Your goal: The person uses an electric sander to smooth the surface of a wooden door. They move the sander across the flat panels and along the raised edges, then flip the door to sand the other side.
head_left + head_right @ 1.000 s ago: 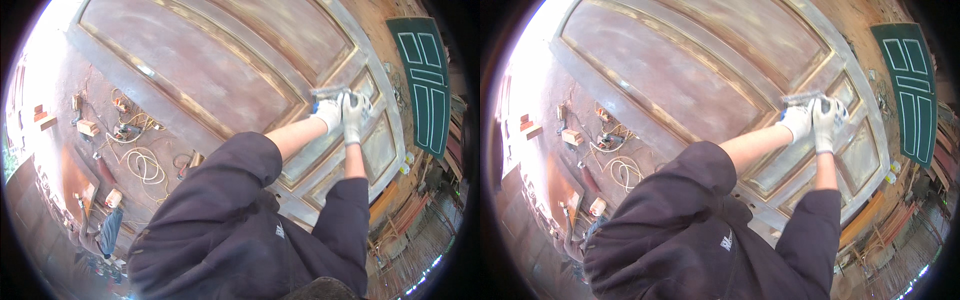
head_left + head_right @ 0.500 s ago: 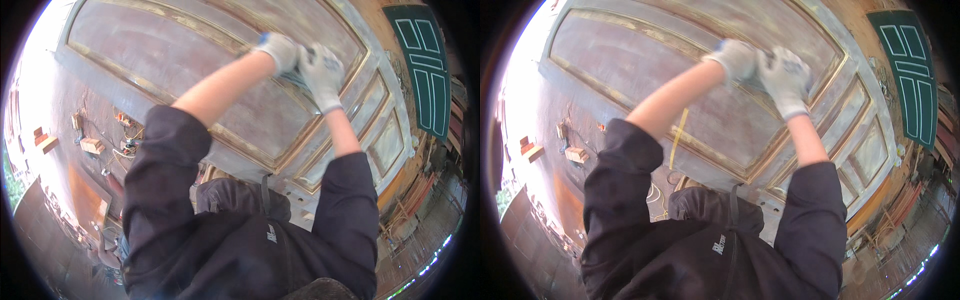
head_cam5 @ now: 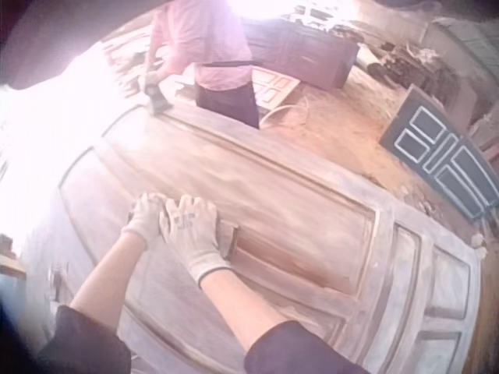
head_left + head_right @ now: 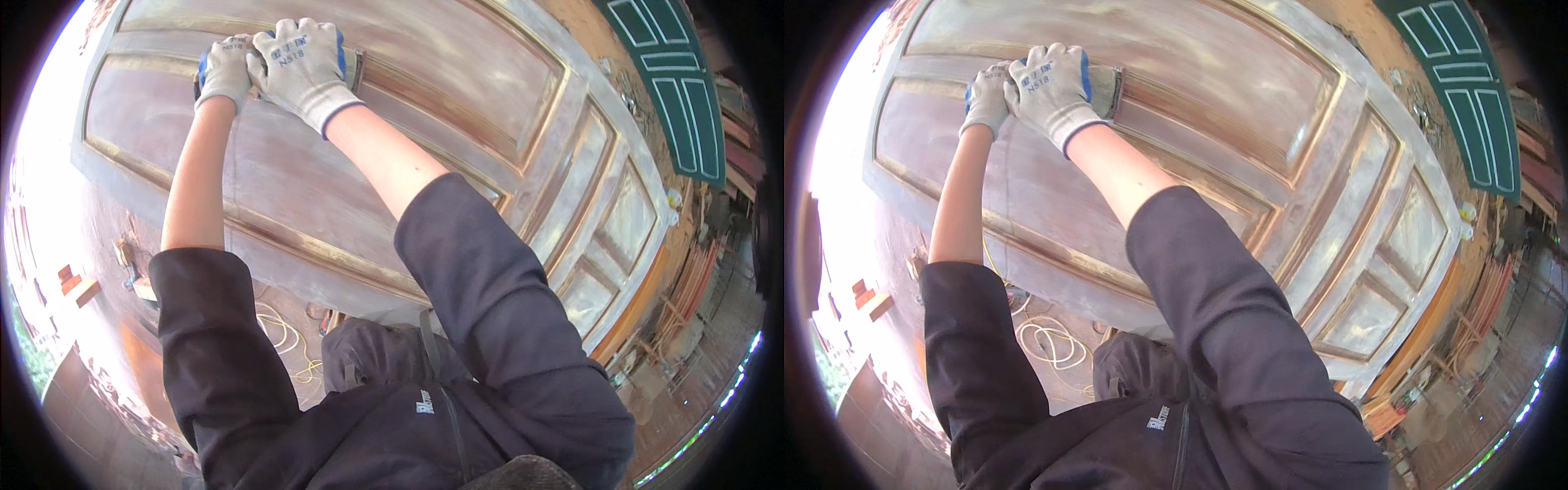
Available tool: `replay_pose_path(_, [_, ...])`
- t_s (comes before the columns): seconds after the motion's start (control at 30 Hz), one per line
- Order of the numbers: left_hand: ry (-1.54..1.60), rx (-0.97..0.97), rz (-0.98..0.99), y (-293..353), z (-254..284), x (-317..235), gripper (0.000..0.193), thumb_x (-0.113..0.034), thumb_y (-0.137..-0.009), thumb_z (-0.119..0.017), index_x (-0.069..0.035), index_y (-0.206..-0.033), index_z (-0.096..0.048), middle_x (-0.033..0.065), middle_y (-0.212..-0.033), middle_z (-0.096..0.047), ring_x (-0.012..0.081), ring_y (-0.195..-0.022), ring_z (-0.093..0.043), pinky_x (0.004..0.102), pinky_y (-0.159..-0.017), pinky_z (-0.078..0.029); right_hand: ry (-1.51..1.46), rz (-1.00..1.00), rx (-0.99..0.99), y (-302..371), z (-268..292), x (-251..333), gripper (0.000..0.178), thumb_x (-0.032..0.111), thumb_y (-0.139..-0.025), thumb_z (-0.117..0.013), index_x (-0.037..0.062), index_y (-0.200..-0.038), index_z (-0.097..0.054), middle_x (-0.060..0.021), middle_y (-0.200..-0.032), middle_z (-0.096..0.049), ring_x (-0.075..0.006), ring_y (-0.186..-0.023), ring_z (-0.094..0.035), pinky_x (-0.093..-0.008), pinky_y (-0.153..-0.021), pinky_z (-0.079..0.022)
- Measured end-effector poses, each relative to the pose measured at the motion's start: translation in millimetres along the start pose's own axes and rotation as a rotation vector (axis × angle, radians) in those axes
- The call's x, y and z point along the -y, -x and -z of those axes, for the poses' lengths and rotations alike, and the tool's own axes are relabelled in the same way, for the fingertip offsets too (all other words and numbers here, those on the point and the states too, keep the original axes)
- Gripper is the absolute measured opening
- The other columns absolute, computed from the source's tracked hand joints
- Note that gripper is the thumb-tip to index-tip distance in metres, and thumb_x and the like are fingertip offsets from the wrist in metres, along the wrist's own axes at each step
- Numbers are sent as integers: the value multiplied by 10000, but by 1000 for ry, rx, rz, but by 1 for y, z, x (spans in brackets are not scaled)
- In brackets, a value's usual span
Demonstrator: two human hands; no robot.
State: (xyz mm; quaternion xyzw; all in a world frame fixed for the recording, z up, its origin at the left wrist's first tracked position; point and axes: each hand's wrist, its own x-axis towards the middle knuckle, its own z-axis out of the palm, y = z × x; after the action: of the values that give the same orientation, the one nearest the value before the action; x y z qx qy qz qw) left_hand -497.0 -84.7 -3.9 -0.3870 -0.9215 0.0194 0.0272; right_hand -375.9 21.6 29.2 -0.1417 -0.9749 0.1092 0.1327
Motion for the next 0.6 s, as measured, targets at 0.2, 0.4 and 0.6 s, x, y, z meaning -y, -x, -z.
replay_pose_path(0.2, [-169, 62, -220, 25, -11, -141, 267, -309, -821, -642, -173, -1049, -668, 68, -1095, -669, 254, -1056, -621, 397, -883, -460, -21, -53, -230, 102, 37, -99, 279, 468, -865, -561, 218, -951, -652, -21, -939, -626, -224, -942, -585, -455, -781, -413])
replay_pose_path(0.4, [-251, 192, -308, 64, 53, -324, 262, -396, -767, -661, -222, -959, -701, 14, -957, -710, 213, -921, -687, 383, -767, -478, 91, -136, -346, 215, 107, -186, 250, 429, -876, -572, 208, -983, -613, -3, -908, -617, -224, -911, -609, -442, -784, -442])
replay_pose_path(0.6, [-160, 389, -339, 83, 61, -452, 266, -349, -836, -635, -245, -1048, -757, -18, -1008, -739, 210, -922, -709, 459, -644, -501, 201, -203, -230, 308, 140, -266, 322, 402, -913, -554, 190, -1145, -626, -35, -1107, -649, -249, -1074, -594, -443, -881, -441])
